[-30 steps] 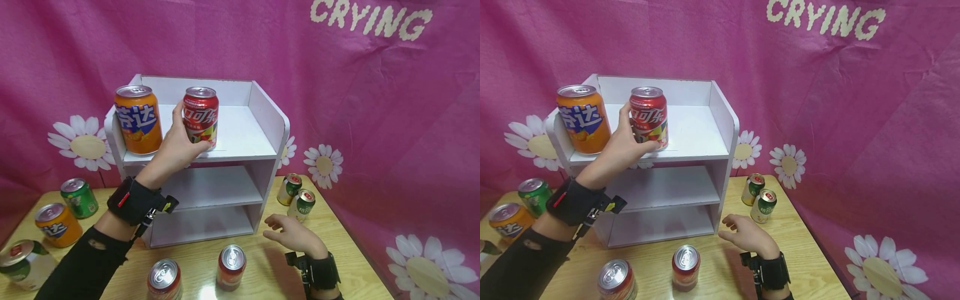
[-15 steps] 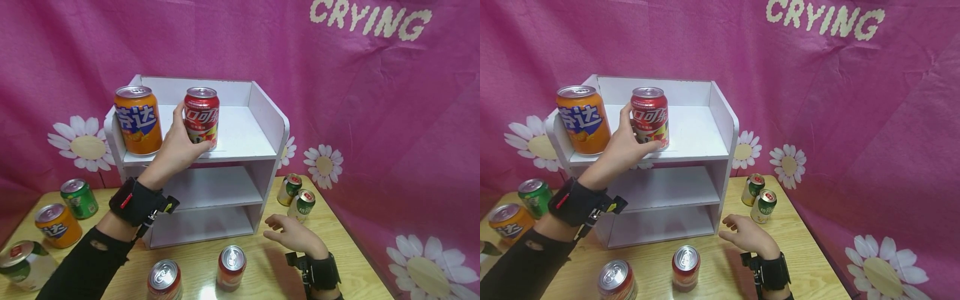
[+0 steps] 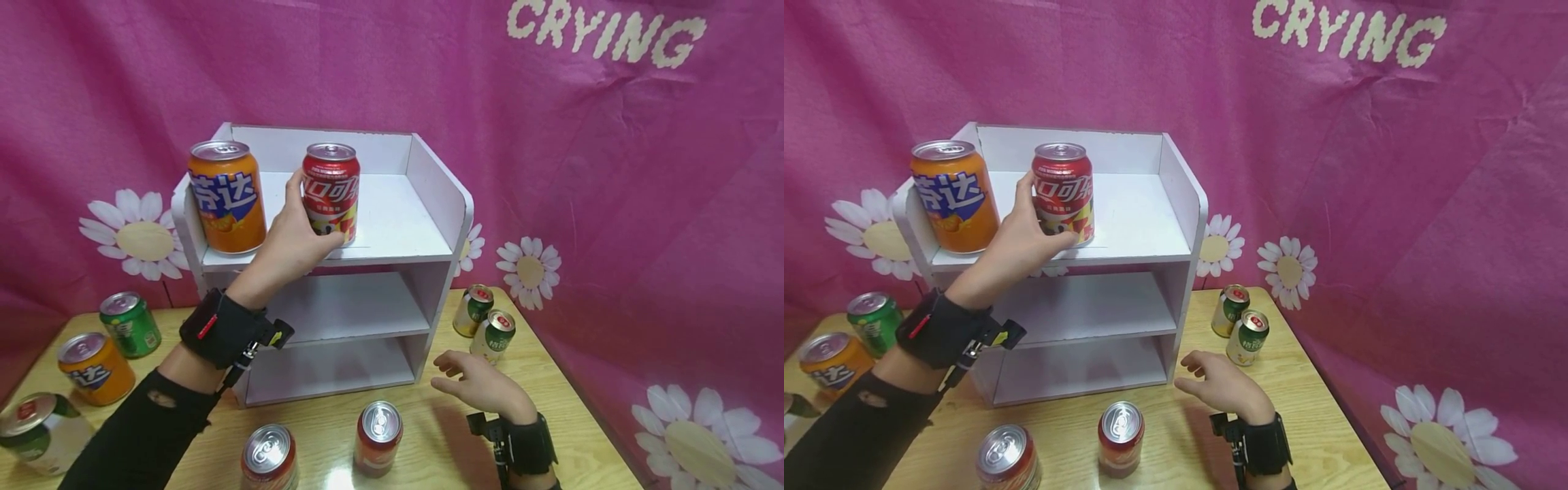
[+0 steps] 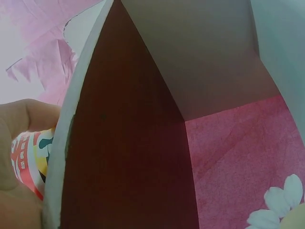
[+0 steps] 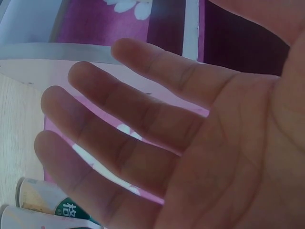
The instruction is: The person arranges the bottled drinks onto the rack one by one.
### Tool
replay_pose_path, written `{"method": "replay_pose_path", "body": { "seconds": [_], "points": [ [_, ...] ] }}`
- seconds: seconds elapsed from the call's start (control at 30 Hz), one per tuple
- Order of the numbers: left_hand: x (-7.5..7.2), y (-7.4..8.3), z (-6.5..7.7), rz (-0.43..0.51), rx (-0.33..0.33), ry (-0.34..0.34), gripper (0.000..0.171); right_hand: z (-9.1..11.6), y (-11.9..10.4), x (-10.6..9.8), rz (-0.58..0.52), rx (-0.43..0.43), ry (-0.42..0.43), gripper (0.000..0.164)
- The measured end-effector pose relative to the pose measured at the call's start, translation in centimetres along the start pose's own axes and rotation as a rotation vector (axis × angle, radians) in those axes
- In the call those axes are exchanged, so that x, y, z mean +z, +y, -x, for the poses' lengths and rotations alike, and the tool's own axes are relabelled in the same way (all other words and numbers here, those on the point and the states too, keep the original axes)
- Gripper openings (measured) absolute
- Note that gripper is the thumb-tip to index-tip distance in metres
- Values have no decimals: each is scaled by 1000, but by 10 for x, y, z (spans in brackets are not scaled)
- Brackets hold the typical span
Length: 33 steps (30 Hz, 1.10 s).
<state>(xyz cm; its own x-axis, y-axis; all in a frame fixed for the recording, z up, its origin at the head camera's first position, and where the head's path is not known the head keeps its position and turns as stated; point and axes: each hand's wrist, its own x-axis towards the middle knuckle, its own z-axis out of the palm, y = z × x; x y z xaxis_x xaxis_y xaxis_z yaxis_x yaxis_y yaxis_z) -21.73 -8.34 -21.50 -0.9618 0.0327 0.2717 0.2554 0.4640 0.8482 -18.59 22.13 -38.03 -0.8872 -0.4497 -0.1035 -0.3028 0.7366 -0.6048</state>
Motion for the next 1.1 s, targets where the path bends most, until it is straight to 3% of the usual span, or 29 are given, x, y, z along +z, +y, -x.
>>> {"method": "replay_pose_path", "body": {
  "seconds": [0.43,0.7,0.97,1.1],
  "points": [
    [-1,2,2,-16,-10,4,97,1,0,-1,-2,-4,11,40],
    [-6,3,6,-26,-30,-28,98,1,0,-1,-24,8,3,41],
    [-20,7,24,-105,-92,-119,99,1,1,-1,-32,-1,-2,41],
    [-32,6,41,-197,-67,-174,94,1,2,-1,-30,-1,-6,43]
  ]
}}
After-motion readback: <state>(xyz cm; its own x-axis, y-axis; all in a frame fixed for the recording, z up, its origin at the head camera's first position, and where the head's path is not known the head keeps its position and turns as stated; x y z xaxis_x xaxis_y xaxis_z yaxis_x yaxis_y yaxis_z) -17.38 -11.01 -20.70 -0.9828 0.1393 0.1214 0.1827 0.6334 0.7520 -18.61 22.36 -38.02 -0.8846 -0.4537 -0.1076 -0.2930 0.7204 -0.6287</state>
